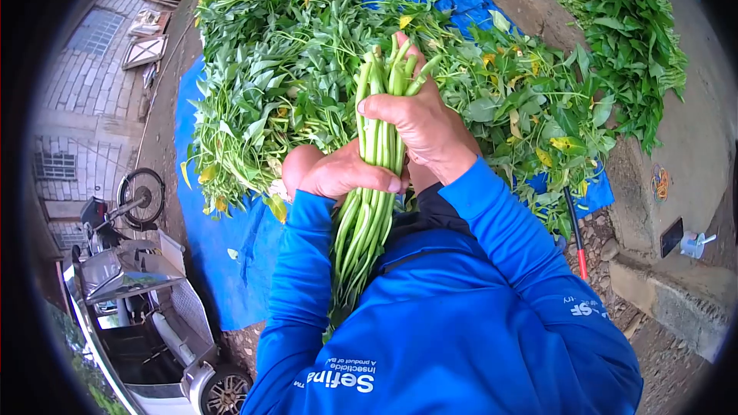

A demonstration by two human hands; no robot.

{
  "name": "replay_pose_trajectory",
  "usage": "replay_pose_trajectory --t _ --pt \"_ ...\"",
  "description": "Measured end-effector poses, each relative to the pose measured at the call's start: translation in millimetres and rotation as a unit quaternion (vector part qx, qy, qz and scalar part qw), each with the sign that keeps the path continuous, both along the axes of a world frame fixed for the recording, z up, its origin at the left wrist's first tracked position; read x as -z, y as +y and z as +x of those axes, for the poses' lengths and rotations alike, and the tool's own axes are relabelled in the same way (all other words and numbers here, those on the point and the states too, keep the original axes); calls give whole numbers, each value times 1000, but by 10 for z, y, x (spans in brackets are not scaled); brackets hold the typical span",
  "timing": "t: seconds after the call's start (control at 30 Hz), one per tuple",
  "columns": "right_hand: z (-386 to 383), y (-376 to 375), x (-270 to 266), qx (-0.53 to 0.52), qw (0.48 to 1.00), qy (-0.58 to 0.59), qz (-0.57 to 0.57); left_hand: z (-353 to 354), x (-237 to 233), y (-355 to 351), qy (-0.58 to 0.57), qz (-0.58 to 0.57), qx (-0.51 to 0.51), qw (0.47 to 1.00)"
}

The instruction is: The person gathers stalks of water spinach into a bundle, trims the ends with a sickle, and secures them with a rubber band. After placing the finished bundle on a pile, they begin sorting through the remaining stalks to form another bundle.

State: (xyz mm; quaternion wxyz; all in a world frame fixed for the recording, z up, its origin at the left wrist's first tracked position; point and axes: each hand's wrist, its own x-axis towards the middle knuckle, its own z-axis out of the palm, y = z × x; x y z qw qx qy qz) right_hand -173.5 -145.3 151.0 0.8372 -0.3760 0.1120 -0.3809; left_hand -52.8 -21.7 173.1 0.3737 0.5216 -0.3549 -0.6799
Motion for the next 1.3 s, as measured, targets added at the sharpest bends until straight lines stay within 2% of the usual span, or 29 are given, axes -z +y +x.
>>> replay_pose_trajectory --t 0.07,0.1,0.13,0.17,0.2,0.27,0.37,0.43,0.53,0.6,0.63,0.67,0.7,0.73,0.8,0.87,0.97,1.0,1.07,1.1,1.23,1.3 --pt "72 11 -36 23 1000 -4 15 -106 -462 -32 -136 51 -44 988" --pt "118 16 -83 39 999 -22 28 -258 -640 22 -241 -50 -95 965" --pt "146 30 -121 56 997 -38 44 -364 -568 25 -280 -101 -141 944" --pt "181 -29 -133 30 998 -19 42 -470 -493 30 -323 -150 -186 916" --pt "106 -17 -243 12 999 -20 37 -396 -405 19 -349 -148 -183 907" --pt "137 55 -311 45 998 -47 -1 -312 -414 49 -317 -152 -168 921" --pt "271 183 -381 90 990 -9 -110 -161 -404 117 -302 -128 -163 931" --pt "253 240 -509 62 995 -31 -68 -276 -321 237 -404 -135 -262 866" --pt "257 252 -542 33 997 -56 -30 -469 -438 354 -527 -124 -279 793" --pt "218 230 -516 23 998 -56 -23 -517 -512 394 -567 -149 -242 773" --pt "154 209 -535 9 999 -46 -28 -475 -429 380 -422 -185 -309 832" --pt "126 174 -490 4 999 -45 -24 -432 -347 367 -240 -228 -378 865" --pt "128 129 -447 -5 999 -44 -20 -393 -265 357 -77 -261 -432 860" --pt "134 115 -417 -17 999 -45 -16 -357 -319 381 -92 -242 -440 860" --pt "153 130 -380 -24 999 -44 -14 -358 -203 422 -260 -205 -433 839" --pt "179 135 -352 -22 998 -51 -5 -292 -137 393 -428 -328 -389 747" --pt "179 126 -349 -25 998 -40 -29 -305 -155 337 -295 -337 -428 785" --pt "194 125 -344 -29 998 -39 -40 -274 -200 342 -179 -304 -465 812" --pt "220 141 -360 -28 998 -42 -43 -189 -288 355 60 -222 -513 827" --pt "223 137 -351 -29 998 -41 -45 -166 -278 352 51 -221 -536 813" --pt "260 94 -276 -32 997 -51 -38 -235 -202 240 -92 -298 -497 809" --pt "287 47 -230 -41 996 -69 -26 -294 -254 224 -54 -279 -496 821"
